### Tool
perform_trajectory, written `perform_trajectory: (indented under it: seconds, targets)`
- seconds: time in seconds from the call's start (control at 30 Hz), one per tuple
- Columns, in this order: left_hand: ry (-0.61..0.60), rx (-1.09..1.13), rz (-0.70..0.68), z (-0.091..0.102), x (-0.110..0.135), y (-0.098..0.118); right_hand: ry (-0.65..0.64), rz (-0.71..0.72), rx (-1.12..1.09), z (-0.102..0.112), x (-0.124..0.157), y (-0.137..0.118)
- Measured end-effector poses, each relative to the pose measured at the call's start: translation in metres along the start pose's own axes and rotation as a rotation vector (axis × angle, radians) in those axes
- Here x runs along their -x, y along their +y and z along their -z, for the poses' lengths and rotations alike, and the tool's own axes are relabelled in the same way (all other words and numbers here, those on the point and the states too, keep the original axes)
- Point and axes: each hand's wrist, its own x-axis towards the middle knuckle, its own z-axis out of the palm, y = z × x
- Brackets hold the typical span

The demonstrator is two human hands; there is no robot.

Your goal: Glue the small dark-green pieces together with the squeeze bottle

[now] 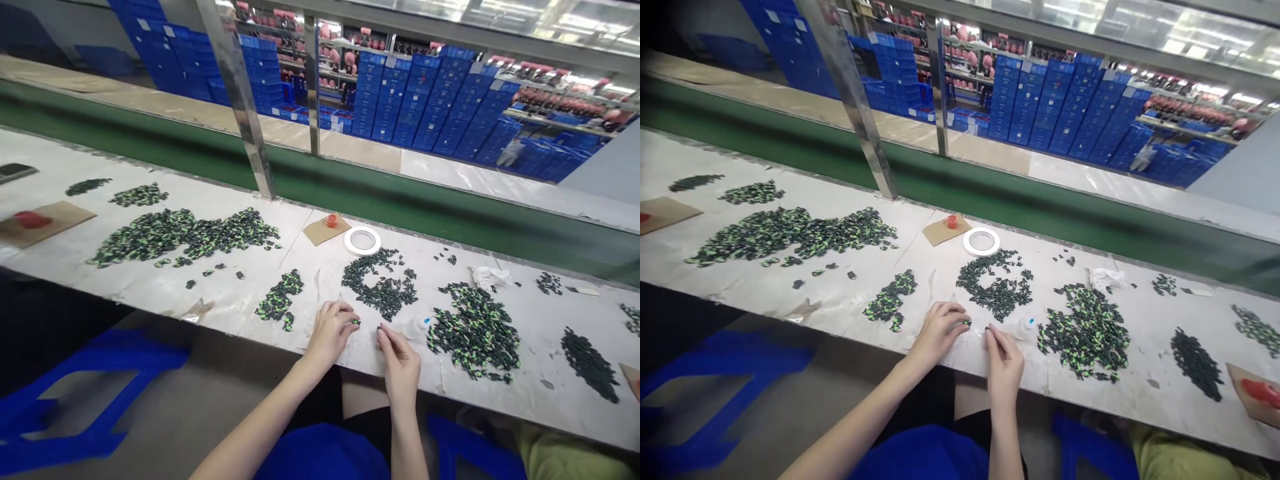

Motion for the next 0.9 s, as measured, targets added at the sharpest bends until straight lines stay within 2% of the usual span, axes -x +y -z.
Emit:
perform_trajectory:
  seconds: [0.17, 0.27, 0.47, 0.7, 0.9]
  targets:
    - [-0.049, 0.114, -0.044, 0.007, 0.000, 0.003, -0.019, -0.018, 0.002, -0.010, 0.004, -0.002]
    - [-0.067, 0.175, -0.048, 0.011, 0.001, 0.005, -0.089, 0.029, 0.009, -0.013, 0.005, -0.006]
    - [-0.074, 0.243, -0.039, 0.015, 0.003, 0.008, -0.167, 0.083, 0.014, -0.010, 0.005, -0.010]
    - [-0.055, 0.454, -0.018, 0.023, 0.006, 0.016, -0.218, 0.074, -0.045, -0.006, 0.006, -0.013]
    - [-0.157, 0.584, 0.034, 0.033, 0.008, 0.028, -0.211, 0.147, -0.038, 0.001, 0.007, -0.016]
